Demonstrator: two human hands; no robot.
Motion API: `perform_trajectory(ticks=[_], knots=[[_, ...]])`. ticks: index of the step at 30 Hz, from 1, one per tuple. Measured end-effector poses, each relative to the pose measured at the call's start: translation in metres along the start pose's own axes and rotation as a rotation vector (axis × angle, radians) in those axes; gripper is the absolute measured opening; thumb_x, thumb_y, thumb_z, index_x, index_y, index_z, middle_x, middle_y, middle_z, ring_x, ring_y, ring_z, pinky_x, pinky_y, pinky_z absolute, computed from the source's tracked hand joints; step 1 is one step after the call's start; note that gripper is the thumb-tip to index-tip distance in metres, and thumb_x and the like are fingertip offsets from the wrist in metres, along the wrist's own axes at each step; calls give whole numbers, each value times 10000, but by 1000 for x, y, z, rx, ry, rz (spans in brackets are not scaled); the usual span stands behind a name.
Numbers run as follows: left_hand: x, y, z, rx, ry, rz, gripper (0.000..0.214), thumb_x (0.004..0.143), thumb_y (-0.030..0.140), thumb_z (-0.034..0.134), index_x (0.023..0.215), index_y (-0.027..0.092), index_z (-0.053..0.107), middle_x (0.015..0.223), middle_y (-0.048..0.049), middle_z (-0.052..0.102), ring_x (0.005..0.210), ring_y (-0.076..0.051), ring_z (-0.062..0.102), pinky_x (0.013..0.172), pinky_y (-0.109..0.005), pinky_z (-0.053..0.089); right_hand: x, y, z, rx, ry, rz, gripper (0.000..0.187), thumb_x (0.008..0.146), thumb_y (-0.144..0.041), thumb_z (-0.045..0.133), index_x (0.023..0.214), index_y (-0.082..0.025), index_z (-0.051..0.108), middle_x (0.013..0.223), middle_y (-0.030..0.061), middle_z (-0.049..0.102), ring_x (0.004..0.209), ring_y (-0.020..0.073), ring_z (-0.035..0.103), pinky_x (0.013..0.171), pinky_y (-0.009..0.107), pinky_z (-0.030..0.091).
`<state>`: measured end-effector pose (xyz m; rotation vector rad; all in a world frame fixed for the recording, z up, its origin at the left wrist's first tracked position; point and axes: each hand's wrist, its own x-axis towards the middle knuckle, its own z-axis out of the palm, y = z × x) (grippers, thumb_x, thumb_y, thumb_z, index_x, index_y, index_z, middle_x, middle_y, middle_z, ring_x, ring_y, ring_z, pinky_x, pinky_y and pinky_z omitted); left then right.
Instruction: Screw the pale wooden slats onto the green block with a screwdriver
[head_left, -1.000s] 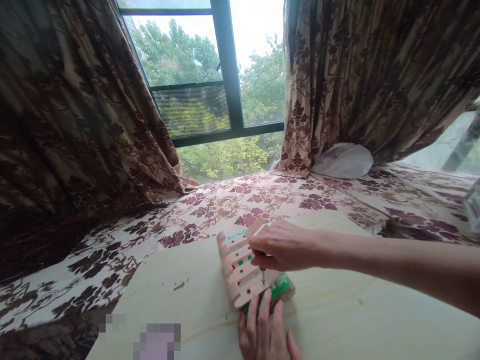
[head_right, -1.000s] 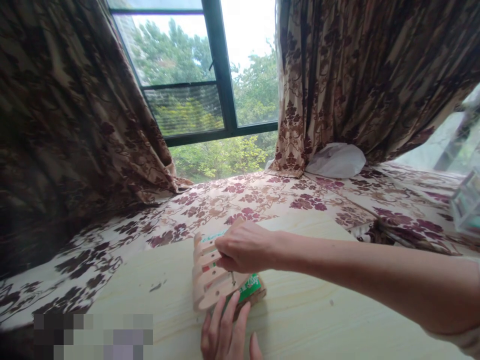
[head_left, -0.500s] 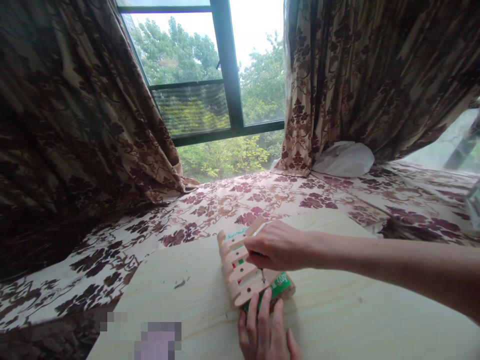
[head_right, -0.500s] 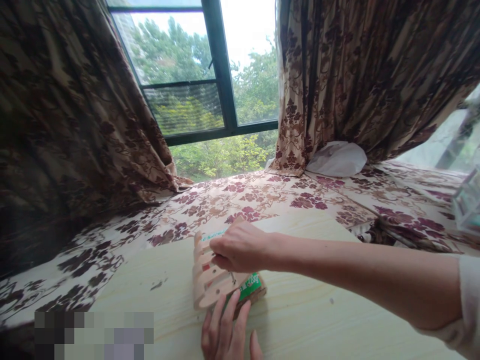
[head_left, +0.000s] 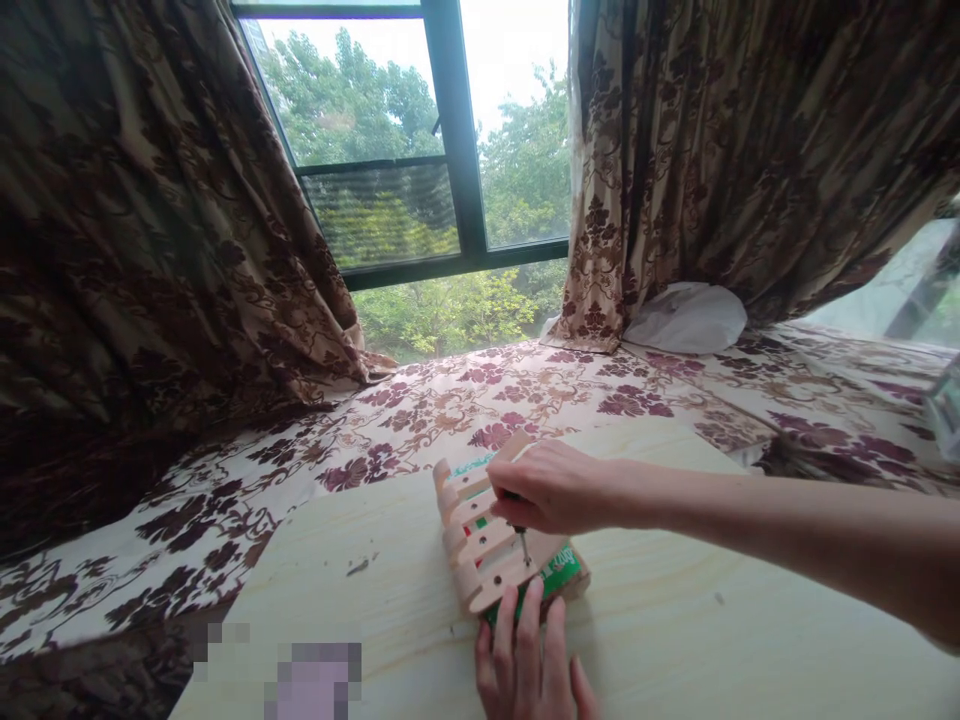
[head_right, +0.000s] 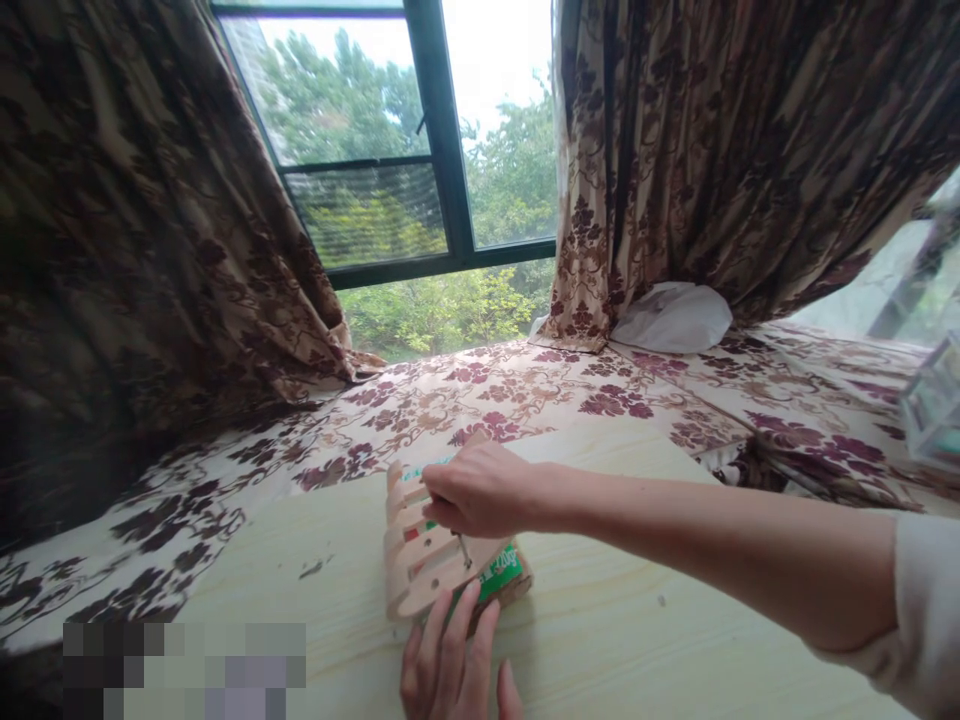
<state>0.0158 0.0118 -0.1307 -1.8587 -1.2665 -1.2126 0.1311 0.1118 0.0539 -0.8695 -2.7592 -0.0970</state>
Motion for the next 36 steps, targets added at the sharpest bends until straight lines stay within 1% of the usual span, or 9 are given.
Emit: perform_trajectory(ticks=[3,7,13,17,23,26,29,32,36], knots=[[1,-3,-5,-28,-13,-14,339,759,183,457,1054,201,622,1036,-38,669,1045,-224,531,920,-389,339,-1,-1,3,-7,14,66,213,871,-341,408,795,-168,506,596,10,552,491,96,368,470,272,140],[1,-11,-15,-28,-33,-106,326,755,149,509,1059,208,611,1007,-38,663,980,-192,544,863,-330,363,-6,-4,0,-5,12,94,214,880,-342,399,828,-167,510,659,27,598,522,102,437,477,265,160],[15,-20,-26,-78,-45,-147,281,774,121,534,1034,202,601,935,-56,643,856,-176,556,749,-306,391,-7,-7,-3,-16,2,122,216,878,-338,402,826,-165,520,662,44,618,536,118,483,473,268,154],[26,-22,-30,-30,-53,-146,207,772,143,568,967,197,613,873,-55,621,788,-175,543,705,-308,382,-5,-9,-3,-23,6,120,211,871,-322,403,831,-161,533,664,53,624,538,120,479,481,277,140],[17,-28,-34,-9,-73,-198,189,776,152,570,957,192,605,734,-24,570,702,-162,498,644,-283,364,-6,-8,-3,-14,5,128,220,873,-318,397,840,-156,542,666,52,626,526,112,462,490,276,142],[14,-23,-37,-51,-73,-208,161,782,159,559,932,199,601,711,-10,569,676,-150,487,623,-270,347,-6,-7,-2,-8,5,133,222,876,-322,391,846,-157,537,667,48,621,526,109,462,490,274,149],[20,-13,-37,-106,-104,-207,115,793,161,534,862,220,606,681,3,565,673,-146,478,623,-271,330,-5,-6,-1,-9,5,136,220,878,-329,386,852,-165,529,675,45,624,531,109,470,486,273,153],[29,-4,-34,-44,-115,-190,128,785,169,539,837,241,631,737,-14,594,734,-171,483,685,-308,336,-5,-7,-1,-16,8,141,217,877,-333,385,859,-171,528,683,45,630,542,114,487,480,275,153],[34,-3,-29,42,-127,-163,118,779,167,546,788,242,638,760,-25,594,750,-188,471,720,-336,336,-3,-8,-2,-21,5,148,216,874,-335,390,856,-172,531,694,47,635,556,123,515,475,273,161]])
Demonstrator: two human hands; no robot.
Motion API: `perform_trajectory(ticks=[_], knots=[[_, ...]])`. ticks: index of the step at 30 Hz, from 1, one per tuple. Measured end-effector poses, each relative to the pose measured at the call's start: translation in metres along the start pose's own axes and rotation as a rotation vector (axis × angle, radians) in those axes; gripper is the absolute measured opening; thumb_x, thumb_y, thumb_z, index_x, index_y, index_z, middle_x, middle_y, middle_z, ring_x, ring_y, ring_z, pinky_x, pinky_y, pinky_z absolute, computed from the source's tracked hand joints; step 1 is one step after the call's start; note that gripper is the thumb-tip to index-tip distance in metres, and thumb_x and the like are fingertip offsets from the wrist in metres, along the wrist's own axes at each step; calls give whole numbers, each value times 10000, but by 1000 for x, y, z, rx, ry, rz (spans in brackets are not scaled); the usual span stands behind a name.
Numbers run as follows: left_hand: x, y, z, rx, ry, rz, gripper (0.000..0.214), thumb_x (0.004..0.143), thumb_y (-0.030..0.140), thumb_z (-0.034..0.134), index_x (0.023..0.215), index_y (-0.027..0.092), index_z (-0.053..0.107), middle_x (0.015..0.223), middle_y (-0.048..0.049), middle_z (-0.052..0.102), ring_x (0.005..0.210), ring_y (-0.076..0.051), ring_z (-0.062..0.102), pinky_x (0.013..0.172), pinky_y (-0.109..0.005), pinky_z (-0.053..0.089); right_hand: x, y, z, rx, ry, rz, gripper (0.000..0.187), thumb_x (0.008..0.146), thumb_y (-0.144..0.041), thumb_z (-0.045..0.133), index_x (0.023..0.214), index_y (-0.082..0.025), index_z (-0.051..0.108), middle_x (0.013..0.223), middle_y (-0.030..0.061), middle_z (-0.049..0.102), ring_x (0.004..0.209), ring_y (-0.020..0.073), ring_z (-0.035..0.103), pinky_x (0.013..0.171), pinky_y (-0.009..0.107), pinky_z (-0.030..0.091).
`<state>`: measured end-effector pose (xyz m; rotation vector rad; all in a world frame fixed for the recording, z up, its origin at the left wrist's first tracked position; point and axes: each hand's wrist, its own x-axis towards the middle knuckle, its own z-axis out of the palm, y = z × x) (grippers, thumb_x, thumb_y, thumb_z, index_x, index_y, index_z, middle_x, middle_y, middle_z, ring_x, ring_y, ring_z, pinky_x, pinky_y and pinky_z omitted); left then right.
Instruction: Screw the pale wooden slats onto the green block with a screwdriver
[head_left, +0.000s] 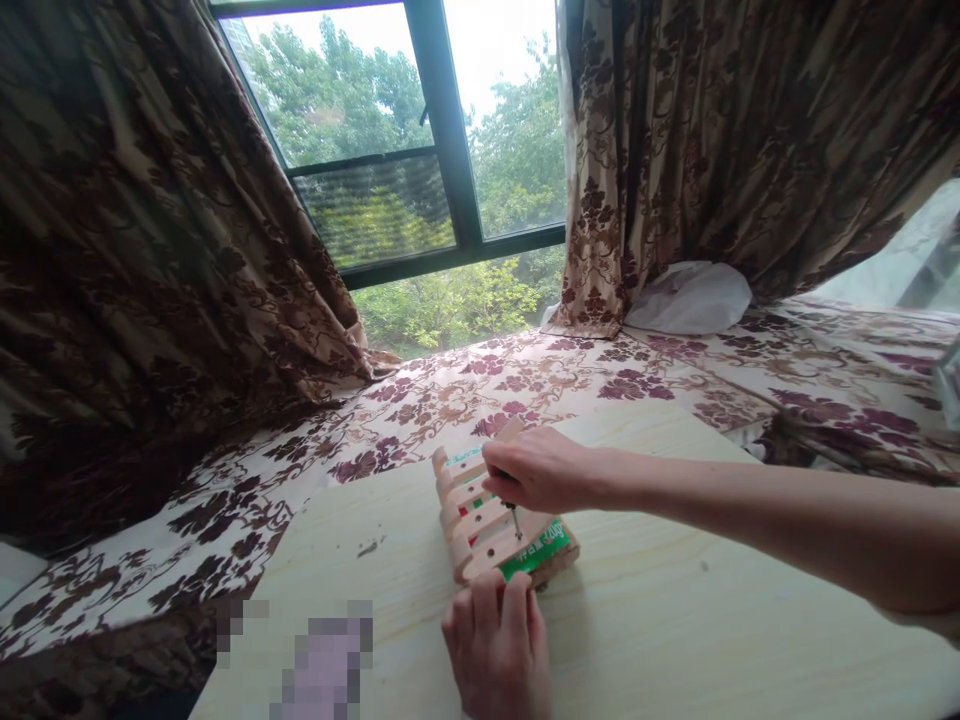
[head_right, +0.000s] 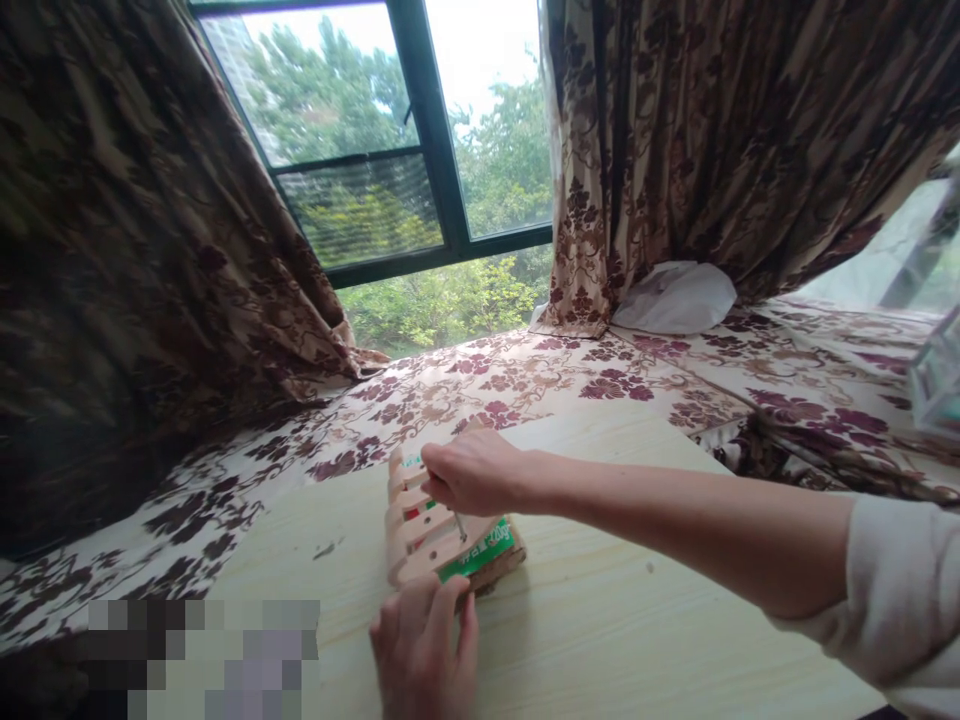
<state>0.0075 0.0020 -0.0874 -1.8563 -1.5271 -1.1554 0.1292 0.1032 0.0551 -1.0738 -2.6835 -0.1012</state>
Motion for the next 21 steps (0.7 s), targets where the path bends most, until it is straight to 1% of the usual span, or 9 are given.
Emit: perform_trajectory(ticks=[3,6,11,12,16,19,21], knots=[[-1,-3,2,-1,-10,21,100,786,167,551,803,233,624,735,-10,585,757,-178,482,729,-328,332,1,0,0,-2,-6,5,214,873,-338,396,859,-175,534,698,48,638,567,132,531,474,270,171],[0,-6,3,1,-17,74,80,793,176,552,804,225,614,704,1,578,743,-164,491,737,-321,327,1,1,0,-5,-8,5,218,876,-343,391,859,-179,534,711,51,644,578,139,539,477,270,175],[11,-8,0,-39,32,177,145,833,169,484,737,209,586,617,13,538,661,-142,475,714,-321,314,-1,2,0,-9,-4,6,225,881,-349,379,883,-184,531,741,52,655,593,146,549,484,269,186],[14,-8,-2,-24,18,209,158,837,168,478,720,206,577,604,16,523,647,-136,473,696,-316,308,-1,2,-1,-10,-4,7,227,881,-353,380,886,-184,532,744,52,656,597,149,552,484,269,188],[25,-10,-12,77,-98,355,168,821,134,492,674,197,544,584,24,476,605,-131,450,633,-307,290,-2,0,-1,-14,-13,7,244,890,-363,371,886,-182,535,743,57,657,611,159,567,487,267,203],[30,-11,-15,115,-115,437,166,810,117,498,665,191,530,585,20,466,613,-145,451,636,-313,304,-1,-1,-1,-17,-21,1,248,895,-359,364,899,-177,533,767,68,660,632,163,575,497,264,226],[32,-12,-14,129,-106,477,147,805,114,505,679,185,532,589,17,469,626,-149,457,671,-321,331,-1,-2,-2,-17,-24,0,245,895,-352,365,910,-174,533,784,74,662,643,164,576,507,261,242]])
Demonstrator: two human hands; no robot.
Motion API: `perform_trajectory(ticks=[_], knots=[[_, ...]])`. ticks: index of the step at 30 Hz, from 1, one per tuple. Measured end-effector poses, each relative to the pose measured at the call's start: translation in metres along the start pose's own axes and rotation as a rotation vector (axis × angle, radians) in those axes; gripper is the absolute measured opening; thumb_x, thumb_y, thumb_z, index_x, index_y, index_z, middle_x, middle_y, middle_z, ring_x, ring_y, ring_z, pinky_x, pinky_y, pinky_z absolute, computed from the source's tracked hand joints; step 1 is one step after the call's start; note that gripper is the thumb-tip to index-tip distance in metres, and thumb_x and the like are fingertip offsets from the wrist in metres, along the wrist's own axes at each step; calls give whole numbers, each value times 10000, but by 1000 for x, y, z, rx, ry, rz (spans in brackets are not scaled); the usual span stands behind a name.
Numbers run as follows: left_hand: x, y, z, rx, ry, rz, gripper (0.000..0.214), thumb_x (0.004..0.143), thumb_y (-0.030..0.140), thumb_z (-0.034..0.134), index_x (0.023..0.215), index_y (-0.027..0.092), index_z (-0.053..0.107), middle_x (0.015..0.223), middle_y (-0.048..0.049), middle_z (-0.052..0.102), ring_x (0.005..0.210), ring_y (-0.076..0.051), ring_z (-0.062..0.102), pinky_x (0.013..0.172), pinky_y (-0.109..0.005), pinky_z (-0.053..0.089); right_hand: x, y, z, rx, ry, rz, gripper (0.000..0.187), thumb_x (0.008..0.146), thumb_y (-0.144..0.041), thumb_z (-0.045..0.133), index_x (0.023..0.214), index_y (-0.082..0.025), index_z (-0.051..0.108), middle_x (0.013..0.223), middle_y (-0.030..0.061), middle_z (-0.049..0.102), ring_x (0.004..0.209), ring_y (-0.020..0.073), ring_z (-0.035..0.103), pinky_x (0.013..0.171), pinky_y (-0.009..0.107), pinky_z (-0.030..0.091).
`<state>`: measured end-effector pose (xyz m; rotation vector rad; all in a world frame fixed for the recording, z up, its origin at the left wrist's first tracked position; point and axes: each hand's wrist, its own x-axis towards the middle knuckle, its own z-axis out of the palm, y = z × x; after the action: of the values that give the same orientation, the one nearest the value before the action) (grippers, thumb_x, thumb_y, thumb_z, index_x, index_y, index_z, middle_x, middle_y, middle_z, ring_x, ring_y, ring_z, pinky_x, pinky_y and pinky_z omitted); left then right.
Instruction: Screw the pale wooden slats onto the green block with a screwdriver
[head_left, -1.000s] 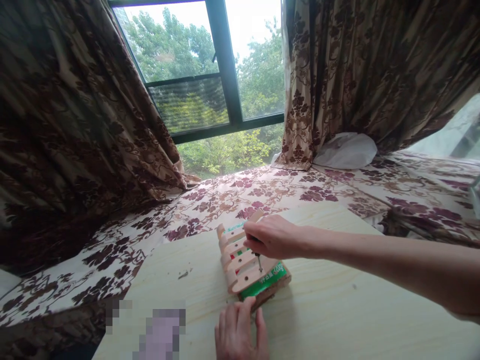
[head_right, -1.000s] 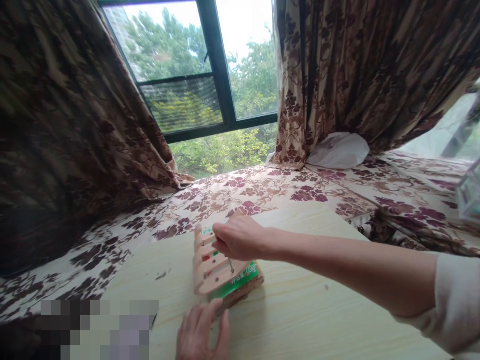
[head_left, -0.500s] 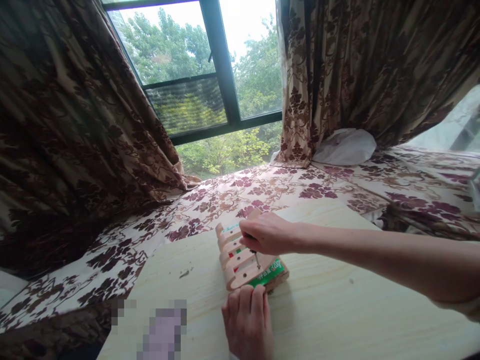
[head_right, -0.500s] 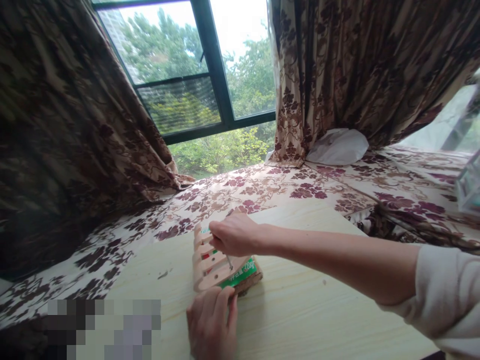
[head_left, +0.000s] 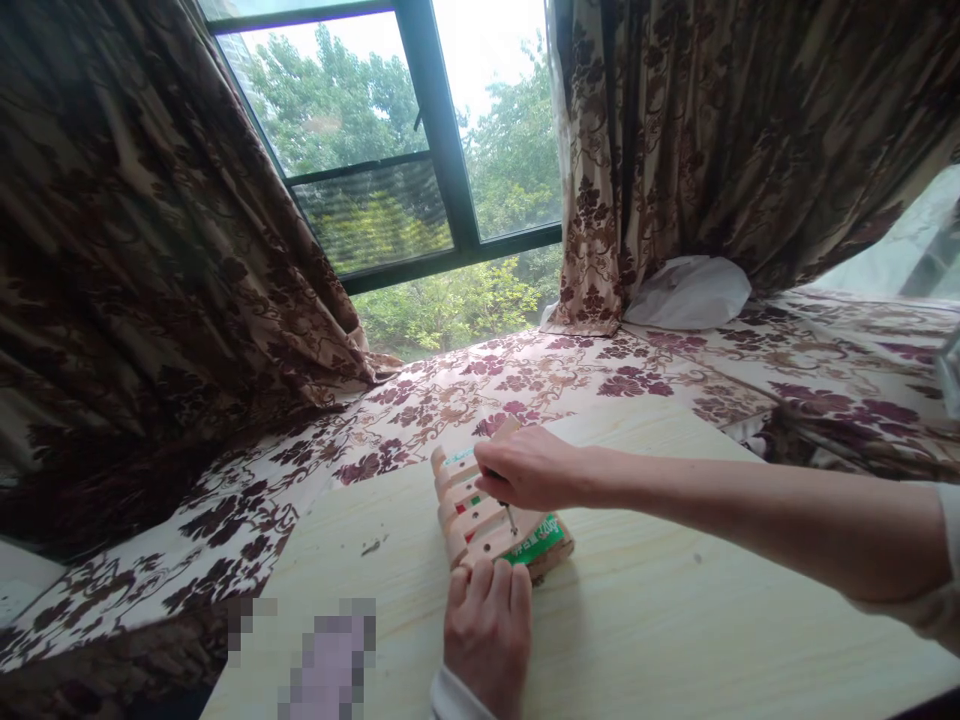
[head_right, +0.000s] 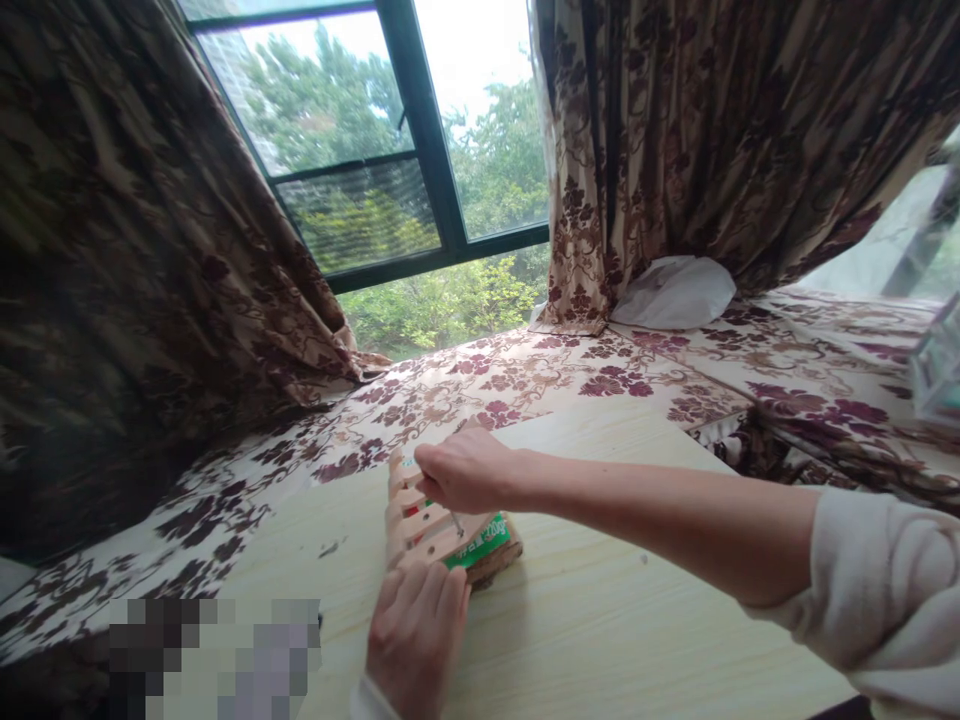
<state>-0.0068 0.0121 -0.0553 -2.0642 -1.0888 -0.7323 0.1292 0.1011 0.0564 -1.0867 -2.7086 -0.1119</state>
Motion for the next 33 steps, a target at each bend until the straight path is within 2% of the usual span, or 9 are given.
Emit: perform_trajectory(ticks=[4,9,13,18,24,33], knots=[[1,1,6,6,39,42,170,793,79,502,656,178,518,564,23,449,604,-136,445,723,-321,368,0,0,-1,-7,0,0,245,894,-348,361,907,-173,531,781,74,662,643,169,581,510,262,253],[3,0,11,-1,49,40,227,771,67,508,587,192,461,536,25,424,567,-136,417,668,-301,375,0,-1,-2,-22,7,0,238,883,-342,360,902,-175,528,779,73,663,649,184,594,494,271,243],[4,0,12,-5,36,33,237,770,64,467,577,199,441,542,24,425,563,-131,427,636,-288,371,0,-3,-3,-28,6,-7,241,886,-341,355,894,-171,526,769,80,663,646,191,601,497,273,252],[4,6,11,-2,46,30,220,742,76,499,585,208,420,540,29,420,561,-139,432,588,-286,346,-5,-7,-5,-29,7,-15,235,894,-331,346,896,-169,516,769,80,663,650,188,604,494,273,251],[5,1,13,42,42,5,177,734,68,493,634,207,451,591,9,461,619,-173,457,618,-307,359,-8,-9,-5,-32,11,-7,237,890,-323,342,905,-169,521,771,82,665,655,190,604,502,272,261],[5,-2,15,71,119,72,232,751,52,473,589,212,422,523,11,424,541,-169,399,608,-317,332,-4,-10,-3,-24,3,22,248,896,-336,353,931,-166,530,810,91,669,690,200,616,521,266,300]])
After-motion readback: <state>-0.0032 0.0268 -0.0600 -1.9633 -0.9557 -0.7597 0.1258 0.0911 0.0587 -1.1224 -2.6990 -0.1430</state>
